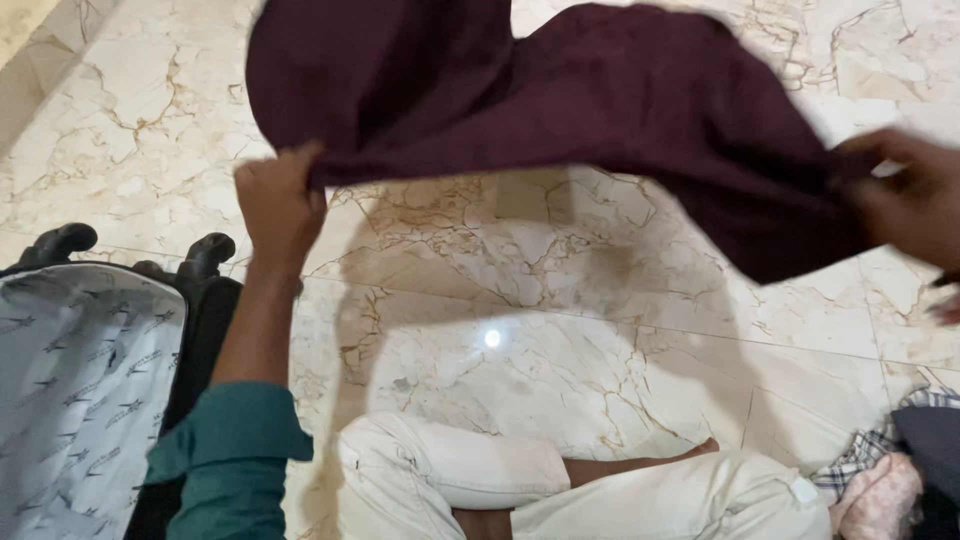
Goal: The person folds a shirt on the floor by smoothing out the fabric and folding the sleeves and body into a compact rectangle.
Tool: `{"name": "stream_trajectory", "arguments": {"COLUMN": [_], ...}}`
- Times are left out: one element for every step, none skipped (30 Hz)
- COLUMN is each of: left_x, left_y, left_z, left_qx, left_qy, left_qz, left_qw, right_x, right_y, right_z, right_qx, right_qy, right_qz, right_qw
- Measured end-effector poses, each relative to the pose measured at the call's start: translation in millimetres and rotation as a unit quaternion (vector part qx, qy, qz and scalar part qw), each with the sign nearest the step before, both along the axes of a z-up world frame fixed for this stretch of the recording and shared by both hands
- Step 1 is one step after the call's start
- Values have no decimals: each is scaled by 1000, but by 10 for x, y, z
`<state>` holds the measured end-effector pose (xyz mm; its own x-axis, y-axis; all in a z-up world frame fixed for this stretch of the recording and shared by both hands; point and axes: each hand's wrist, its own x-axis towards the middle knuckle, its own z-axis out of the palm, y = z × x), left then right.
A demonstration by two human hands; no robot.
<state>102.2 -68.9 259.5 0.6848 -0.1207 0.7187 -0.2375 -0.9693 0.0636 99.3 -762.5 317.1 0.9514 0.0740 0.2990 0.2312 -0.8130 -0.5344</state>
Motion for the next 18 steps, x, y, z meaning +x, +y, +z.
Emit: {"name": "stream_trajectory", "arguments": {"left_x": [-88, -158, -195, -293, -394, -502, -599, -663, -700, -717, -756, -787, -802, -809, -777, -766, -780, -791], "left_y": [29, 73, 82, 117, 130, 124, 144, 168, 183, 219, 257, 276, 280, 281, 268, 253, 232, 226], "left_z": [-335, -677, -1048, -1414, -1758, -2066, -2304, -2475, -2590, -2644, -2663, -2667, -2666, -2664, -2666, -2679, -2707, -2734], "left_qx": [30, 98, 135, 164, 172, 153, 134, 126, 115, 113, 94, 75, 76, 90, 104, 106, 112, 118], "left_qy": [60, 80, 118, 177, 211, 280, 348, 431, 511, 512, 529, 546, 548, 546, 542, 542, 545, 547], "left_qz": [21, 31, 55, 75, 92, 113, 135, 164, 194, 197, 193, 188, 189, 186, 182, 179, 190, 200], "left_qw": [998, 991, 982, 968, 958, 941, 918, 878, 830, 829, 821, 813, 811, 812, 814, 814, 809, 804], "right_x": [-75, -127, -194, -255, -306, -370, -425, -498, -552, -571, -588, -616, -670, -689, -685, -699, -742, -789], "right_y": [118, 238, 343, 460, 558, 604, 653, 667, 681, 682, 656, 611, 572, 549, 520, 508, 519, 567], "right_z": [-340, -681, -1015, -1350, -1650, -1893, -2107, -2270, -2396, -2484, -2543, -2592, -2661, -2742, -2813, -2876, -2921, -2939], "right_qx": [-23, -52, -62, -117, -197, -152, -107, -107, -83, -60, -61, -51, -39, -38, -101, -162, -162, -186], "right_qy": [88, 161, 240, 285, 324, 364, 403, 403, 430, 456, 456, 493, 531, 533, 528, 520, 521, 514], "right_qz": [32, 59, 78, 84, 99, 98, 99, 100, 117, 134, 136, 132, 124, 125, 144, 162, 160, 186], "right_qw": [995, 984, 966, 948, 920, 914, 904, 903, 892, 878, 877, 858, 837, 836, 831, 823, 822, 816]}}
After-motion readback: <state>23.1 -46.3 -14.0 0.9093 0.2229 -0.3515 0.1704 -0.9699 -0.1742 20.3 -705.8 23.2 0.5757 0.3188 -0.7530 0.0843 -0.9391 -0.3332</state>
